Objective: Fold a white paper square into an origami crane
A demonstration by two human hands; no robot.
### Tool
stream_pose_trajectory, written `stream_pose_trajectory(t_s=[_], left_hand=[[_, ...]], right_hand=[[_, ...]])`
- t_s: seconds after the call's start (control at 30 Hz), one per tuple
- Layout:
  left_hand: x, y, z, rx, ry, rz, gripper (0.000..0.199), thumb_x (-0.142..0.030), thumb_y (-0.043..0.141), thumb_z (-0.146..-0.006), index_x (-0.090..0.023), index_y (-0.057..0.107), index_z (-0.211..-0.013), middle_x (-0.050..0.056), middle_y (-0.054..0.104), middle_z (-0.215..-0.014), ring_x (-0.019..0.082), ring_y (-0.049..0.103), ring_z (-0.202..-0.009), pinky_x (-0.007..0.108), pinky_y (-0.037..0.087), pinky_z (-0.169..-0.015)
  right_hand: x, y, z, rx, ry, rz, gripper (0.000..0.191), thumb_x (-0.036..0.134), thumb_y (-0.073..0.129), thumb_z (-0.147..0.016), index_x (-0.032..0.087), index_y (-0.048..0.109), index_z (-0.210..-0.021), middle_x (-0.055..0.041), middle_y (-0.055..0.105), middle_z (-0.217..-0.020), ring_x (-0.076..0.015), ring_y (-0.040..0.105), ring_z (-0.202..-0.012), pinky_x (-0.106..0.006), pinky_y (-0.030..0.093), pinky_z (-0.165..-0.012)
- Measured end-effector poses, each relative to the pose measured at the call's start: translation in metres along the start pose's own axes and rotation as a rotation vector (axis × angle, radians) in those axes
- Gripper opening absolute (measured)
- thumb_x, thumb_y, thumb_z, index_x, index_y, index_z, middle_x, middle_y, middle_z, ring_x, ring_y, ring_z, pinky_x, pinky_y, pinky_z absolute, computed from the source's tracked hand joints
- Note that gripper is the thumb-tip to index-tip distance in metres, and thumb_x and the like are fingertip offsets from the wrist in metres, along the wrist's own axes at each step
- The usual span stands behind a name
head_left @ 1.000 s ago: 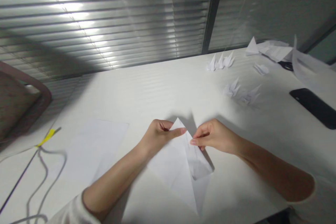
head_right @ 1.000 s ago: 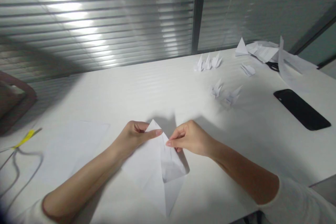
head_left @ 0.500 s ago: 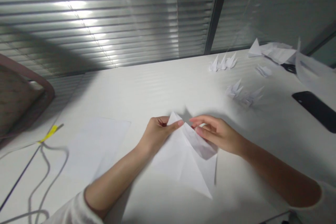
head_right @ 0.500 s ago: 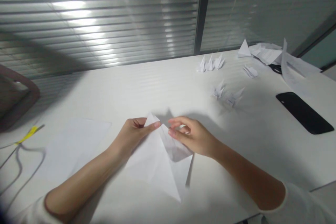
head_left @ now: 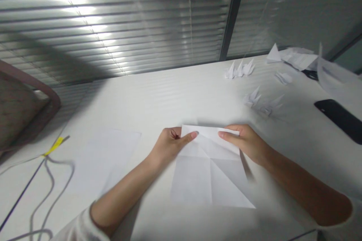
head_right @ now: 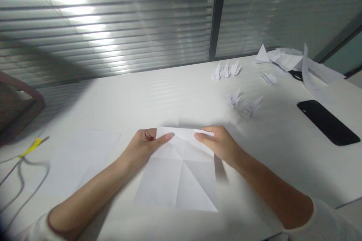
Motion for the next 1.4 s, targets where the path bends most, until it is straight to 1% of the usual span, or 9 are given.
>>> stream_pose_trajectory(t_s=[0.17, 0.37, 0.47, 0.7, 0.87, 0.93, 1.07, 1.2, 1.4], left_hand=[[-0.002, -0.007, -0.004, 0.125, -0.007, -0.124, 0.042, -0.053, 0.068, -0.070, -0.012, 0.068, -0.061, 0.007, 0.068, -0.061, 0.016, 0.060, -0.051, 0.025, 0.047, -0.049], [-0.002, -0.007, 0.004, -0.040, 0.023, -0.389, 0.048, -0.050, 0.049, -0.084, -0.016, 0.057, -0.050, 0.001, 0.055, -0.042, 0.010, 0.044, -0.035, 0.021, 0.034, -0.038], [-0.002, -0.003, 0.011, -0.157, 0.044, -0.565, 0.056, -0.047, 0.041, -0.089, -0.018, 0.050, -0.042, -0.001, 0.048, -0.034, 0.010, 0.039, -0.030, 0.023, 0.031, -0.037], [0.002, -0.004, 0.029, -0.352, 0.387, -0.954, 0.025, -0.037, 0.056, -0.085, -0.018, 0.061, -0.069, 0.008, 0.067, -0.072, 0.024, 0.063, -0.077, 0.033, 0.048, -0.068], [0.007, 0.007, 0.040, 0.118, 0.836, -1.290, 0.033, -0.021, 0.044, -0.096, -0.019, 0.053, -0.128, 0.008, 0.055, -0.135, 0.021, 0.043, -0.131, 0.042, 0.034, -0.109], [0.008, 0.005, 0.042, 0.160, 0.812, -1.374, 0.045, -0.026, 0.044, -0.097, -0.017, 0.039, -0.140, 0.009, 0.042, -0.146, 0.022, 0.037, -0.135, 0.043, 0.033, -0.111], [0.010, -0.003, 0.045, 0.154, 0.738, -1.349, 0.056, -0.033, 0.048, -0.094, -0.018, 0.030, -0.145, 0.008, 0.034, -0.151, 0.024, 0.036, -0.135, 0.042, 0.038, -0.109], [0.011, -0.008, 0.046, 0.102, 0.780, -1.276, 0.052, -0.036, 0.052, -0.092, -0.017, 0.042, -0.140, 0.010, 0.044, -0.145, 0.026, 0.044, -0.130, 0.041, 0.042, -0.106], [0.006, -0.003, 0.044, -0.040, 0.940, -1.296, 0.043, -0.038, 0.057, -0.090, -0.010, 0.059, -0.122, 0.015, 0.060, -0.128, 0.030, 0.055, -0.119, 0.045, 0.048, -0.097]], right_hand=[[-0.002, -0.005, -0.007, 0.034, -0.090, 0.090, 0.025, 0.037, 0.058, -0.084, 0.015, 0.071, -0.080, -0.0035, 0.072, -0.074, -0.0182, 0.066, -0.066, -0.024, 0.049, -0.054], [0.014, -0.024, -0.004, -0.361, -0.503, 0.491, 0.037, 0.020, 0.064, -0.081, 0.022, 0.063, -0.118, -0.0102, 0.064, -0.115, -0.0267, 0.055, -0.110, -0.045, 0.043, -0.096], [0.025, -0.012, 0.010, -0.095, -0.790, 0.684, 0.034, 0.025, 0.061, -0.087, 0.025, 0.060, -0.121, -0.0052, 0.065, -0.117, -0.0211, 0.056, -0.111, -0.039, 0.041, -0.100], [0.000, 0.007, 0.002, 0.204, -0.619, 0.835, 0.081, 0.052, 0.068, -0.076, 0.017, 0.036, -0.142, -0.0112, 0.042, -0.146, -0.0254, 0.037, -0.134, -0.044, 0.033, -0.109], [0.001, 0.002, -0.001, 0.269, -0.711, 0.816, 0.048, 0.040, 0.059, -0.087, 0.019, 0.052, -0.130, -0.0075, 0.050, -0.140, -0.0204, 0.040, -0.133, -0.041, 0.024, -0.114], [0.005, 0.000, 0.005, 0.310, -0.724, 0.798, 0.036, 0.037, 0.057, -0.090, 0.022, 0.059, -0.123, -0.0047, 0.055, -0.136, -0.0194, 0.041, -0.131, -0.040, 0.023, -0.114], [0.007, -0.003, 0.016, 0.434, -0.636, 0.754, 0.077, 0.059, 0.071, -0.068, 0.022, 0.050, -0.133, -0.0085, 0.043, -0.146, -0.0252, 0.039, -0.133, -0.042, 0.027, -0.112], [0.009, -0.001, 0.017, 0.401, -0.711, 0.771, 0.050, 0.041, 0.065, -0.083, 0.020, 0.055, -0.127, -0.0084, 0.054, -0.136, -0.0213, 0.043, -0.130, -0.039, 0.032, -0.109], [0.014, 0.010, 0.025, 0.367, -0.787, 0.855, 0.064, 0.046, 0.071, -0.076, 0.017, 0.053, -0.130, -0.0123, 0.050, -0.139, -0.0271, 0.041, -0.132, -0.045, 0.032, -0.111]])
Point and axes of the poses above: each hand's wrist, its own z-axis away from the middle knuckle, its own y-axis out of the palm, x = y × z, the point moved 3 cm from there along -z, towards the middle knuckle
